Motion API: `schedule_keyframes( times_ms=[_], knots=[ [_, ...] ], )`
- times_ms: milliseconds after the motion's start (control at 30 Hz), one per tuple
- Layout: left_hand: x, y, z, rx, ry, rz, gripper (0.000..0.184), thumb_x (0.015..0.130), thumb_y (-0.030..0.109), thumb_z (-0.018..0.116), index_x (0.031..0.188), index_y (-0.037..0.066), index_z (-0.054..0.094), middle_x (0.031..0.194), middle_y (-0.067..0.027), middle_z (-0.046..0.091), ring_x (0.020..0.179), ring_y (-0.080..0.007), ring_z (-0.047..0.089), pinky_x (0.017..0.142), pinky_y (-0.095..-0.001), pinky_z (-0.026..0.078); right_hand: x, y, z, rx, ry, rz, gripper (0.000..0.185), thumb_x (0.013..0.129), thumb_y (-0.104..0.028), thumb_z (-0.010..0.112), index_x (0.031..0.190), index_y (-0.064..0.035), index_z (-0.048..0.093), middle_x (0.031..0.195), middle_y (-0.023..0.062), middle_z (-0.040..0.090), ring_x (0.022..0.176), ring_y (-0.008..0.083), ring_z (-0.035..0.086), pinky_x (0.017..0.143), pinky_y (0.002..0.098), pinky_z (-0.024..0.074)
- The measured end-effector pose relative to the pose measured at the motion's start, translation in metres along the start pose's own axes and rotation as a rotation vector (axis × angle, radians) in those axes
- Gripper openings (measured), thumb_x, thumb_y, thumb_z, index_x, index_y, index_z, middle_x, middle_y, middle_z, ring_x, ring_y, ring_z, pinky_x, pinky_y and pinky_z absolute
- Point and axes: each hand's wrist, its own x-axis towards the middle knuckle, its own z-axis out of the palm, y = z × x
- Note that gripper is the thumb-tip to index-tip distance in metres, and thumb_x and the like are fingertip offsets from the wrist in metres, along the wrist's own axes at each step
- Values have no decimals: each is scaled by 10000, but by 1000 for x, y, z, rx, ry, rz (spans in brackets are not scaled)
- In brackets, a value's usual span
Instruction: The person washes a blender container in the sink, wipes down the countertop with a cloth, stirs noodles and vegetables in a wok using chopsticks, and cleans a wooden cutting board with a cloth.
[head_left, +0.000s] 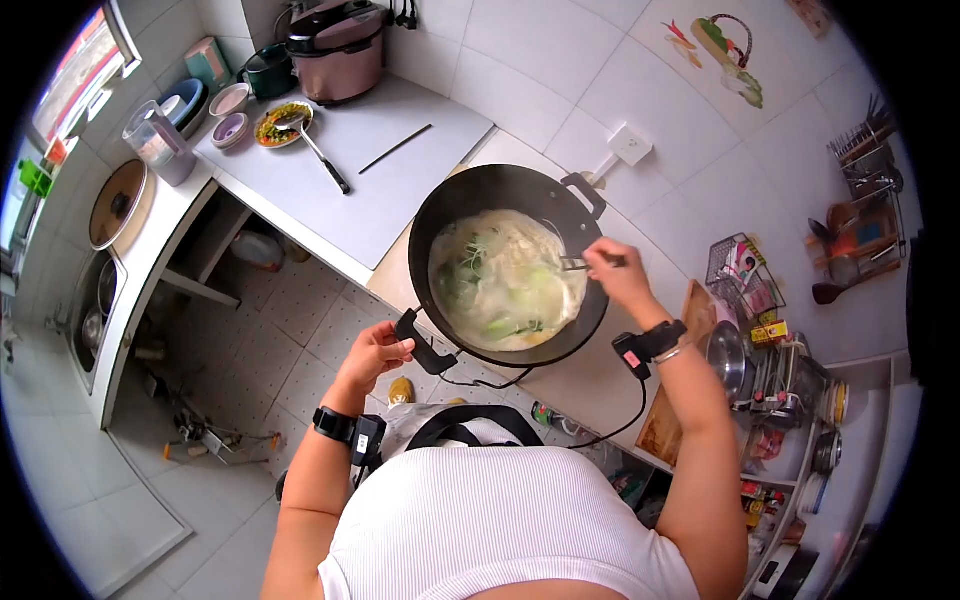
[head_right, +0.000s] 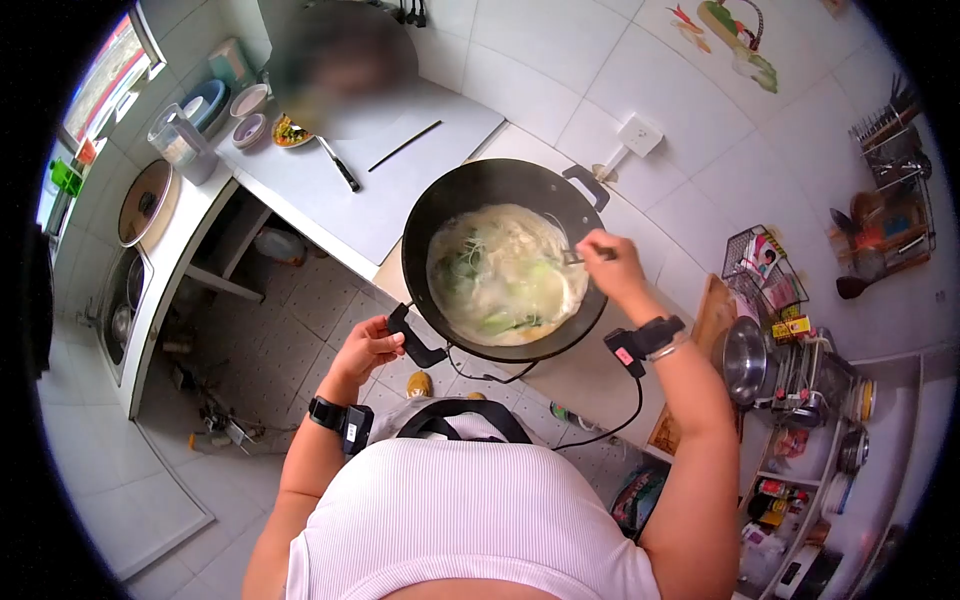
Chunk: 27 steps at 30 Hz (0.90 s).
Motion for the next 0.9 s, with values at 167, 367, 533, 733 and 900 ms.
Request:
schedule_keyframes(
  times_ms=[167, 367, 533, 733, 900],
  knots=[
    [3, -4, -3, 5, -15, -3, 215, 765, 137, 668, 954, 92, 577, 787, 33, 579, 692, -76, 547, 663, -212, 424, 3, 2, 6, 287, 112, 89, 136, 835, -134, 568, 805, -2, 582, 696, 32, 600, 567, 94, 580, 537, 205, 481],
    [1, -4, -1, 0, -14, 6, 162, 798, 133, 632, 939, 88, 566, 779, 39, 559, 681, -67, 540, 662, -210, 435, 40, 15, 62, 351, 174, 145, 134, 839, -131, 569, 841, 4, 573, 726, 47, 609, 595, 106, 602, 529, 213, 483],
    [-2, -3, 1, -18, -7, 21, 194, 787, 166, 653, 945, 85, 575, 769, 39, 550, 687, -68, 536, 656, -207, 422, 62, -6, 101, 596, 160, 71, 131, 845, -117, 558, 846, 14, 566, 725, 78, 608, 603, 133, 612, 545, 226, 512],
    [-3, -4, 2, -3, 8, 17, 180, 796, 170, 643, 939, 83, 577, 780, 38, 556, 683, -64, 534, 655, -203, 427, 58, -35, 122, 914, 77, 93, 143, 847, -124, 556, 842, 18, 553, 758, 103, 599, 615, 166, 617, 565, 254, 533],
    [-1, -5, 0, -25, -32, 14, 162, 800, 156, 634, 939, 89, 584, 826, 37, 582, 673, -60, 533, 651, -203, 436, 32, -65, 106, 860, -266, 223, 174, 852, -157, 556, 842, 17, 555, 767, 109, 601, 618, 176, 620, 581, 252, 533]
  ],
)
